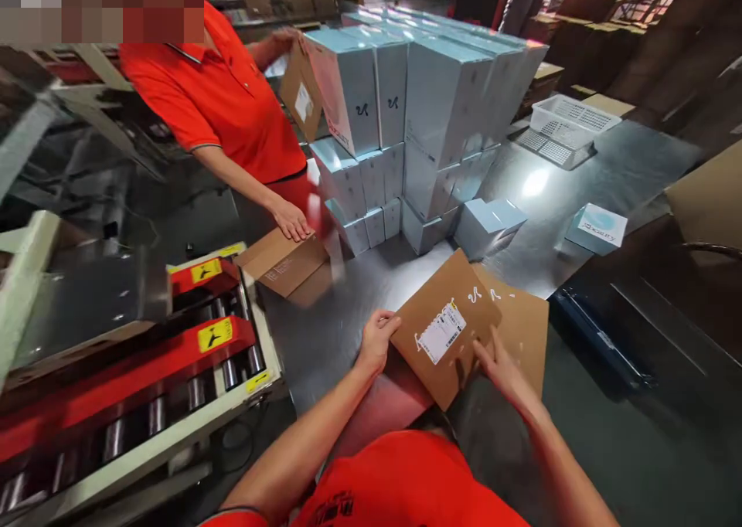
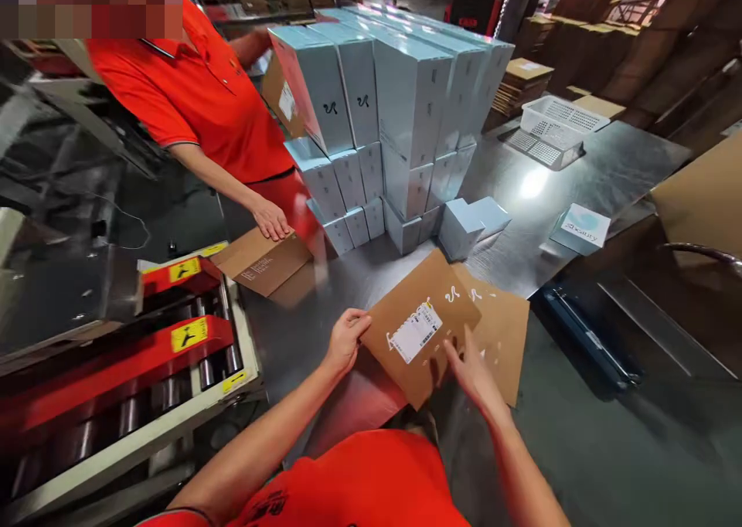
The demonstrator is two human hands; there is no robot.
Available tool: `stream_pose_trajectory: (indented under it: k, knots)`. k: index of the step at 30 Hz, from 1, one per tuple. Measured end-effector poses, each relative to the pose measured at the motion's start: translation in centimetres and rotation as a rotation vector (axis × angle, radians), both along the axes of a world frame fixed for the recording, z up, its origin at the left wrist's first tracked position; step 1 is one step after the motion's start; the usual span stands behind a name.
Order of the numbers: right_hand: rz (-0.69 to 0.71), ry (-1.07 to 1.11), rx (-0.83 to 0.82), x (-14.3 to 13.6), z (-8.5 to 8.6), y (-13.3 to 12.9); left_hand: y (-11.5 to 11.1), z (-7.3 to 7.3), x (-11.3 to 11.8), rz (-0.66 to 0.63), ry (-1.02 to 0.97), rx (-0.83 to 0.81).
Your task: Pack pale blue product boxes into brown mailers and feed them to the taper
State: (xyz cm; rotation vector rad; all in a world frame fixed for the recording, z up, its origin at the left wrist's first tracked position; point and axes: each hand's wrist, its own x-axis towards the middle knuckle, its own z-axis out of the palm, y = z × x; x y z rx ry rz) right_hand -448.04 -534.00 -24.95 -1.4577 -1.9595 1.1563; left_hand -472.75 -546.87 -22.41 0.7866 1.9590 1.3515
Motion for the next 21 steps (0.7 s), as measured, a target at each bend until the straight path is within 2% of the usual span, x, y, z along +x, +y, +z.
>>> stream_pose_trajectory:
  k: [2, 3, 5, 7, 8, 10, 12, 13, 14, 15, 16, 18, 19, 20, 21]
  knots:
    - [-0.045, 0.230, 0.150, -3.2, 4.8, 2.2, -3.7, 3.0, -0.9, 0.068, -0.134, 0.210]
    - [-0.023, 0.366, 0.210, -5.0, 7.1, 3.2, -5.6, 4.3, -0.9, 0.087, -0.207, 0.332]
    - [0.115, 0.579, 0.257, -9.0, 11.0, 4.0, -9.2, 6.4, -0.5, 0.112, -0.296, 0.527]
    - [0.237, 0.657, 0.267, -12.6, 13.1, 2.8, -12.0, 7.4, -0.4, 0.166, -0.271, 0.604]
    - [0.259, 0.660, 0.273, -14.0, 13.3, 1.6, -13.1, 7.5, -0.7, 0.212, -0.241, 0.624]
    - [0.313, 0.650, 0.268, -15.8, 12.3, -1.6, -14.5, 7.1, -2.3, 0.365, -0.165, 0.637]
    - [0.508, 0.633, 0.207, -16.8, 10.0, -4.6, -15.4, 6.2, -4.7, 0.584, -0.082, 0.618]
    - [0.630, 0.608, 0.173, -17.2, 8.7, -5.8, -15.8, 5.7, -5.8, 0.657, -0.040, 0.590]
    - [0.730, 0.568, 0.149, -17.7, 7.5, -6.6, -16.1, 5.2, -6.8, 0.671, 0.002, 0.552]
    - [0.774, 0.519, 0.152, -18.2, 6.5, -7.1, -16.4, 4.6, -7.6, 0.614, 0.047, 0.504]
    - [0.761, 0.474, 0.185, -18.8, 5.6, -7.2, -16.8, 4.1, -8.0, 0.500, 0.095, 0.446]
    - [0.684, 0.419, 0.334, -19.7, 4.5, -6.8, -17.5, 3.4, -7.8, 0.242, 0.188, 0.308]
    - [0.671, 0.428, 0.432, -19.8, 4.1, -6.4, -17.8, 3.2, -7.3, 0.176, 0.230, 0.251]
    - [0.700, 0.452, 0.529, -19.6, 3.9, -6.0, -17.8, 3.1, -6.7, 0.172, 0.266, 0.211]
    - [0.758, 0.478, 0.613, -19.2, 3.6, -5.6, -17.5, 3.2, -6.2, 0.222, 0.289, 0.187]
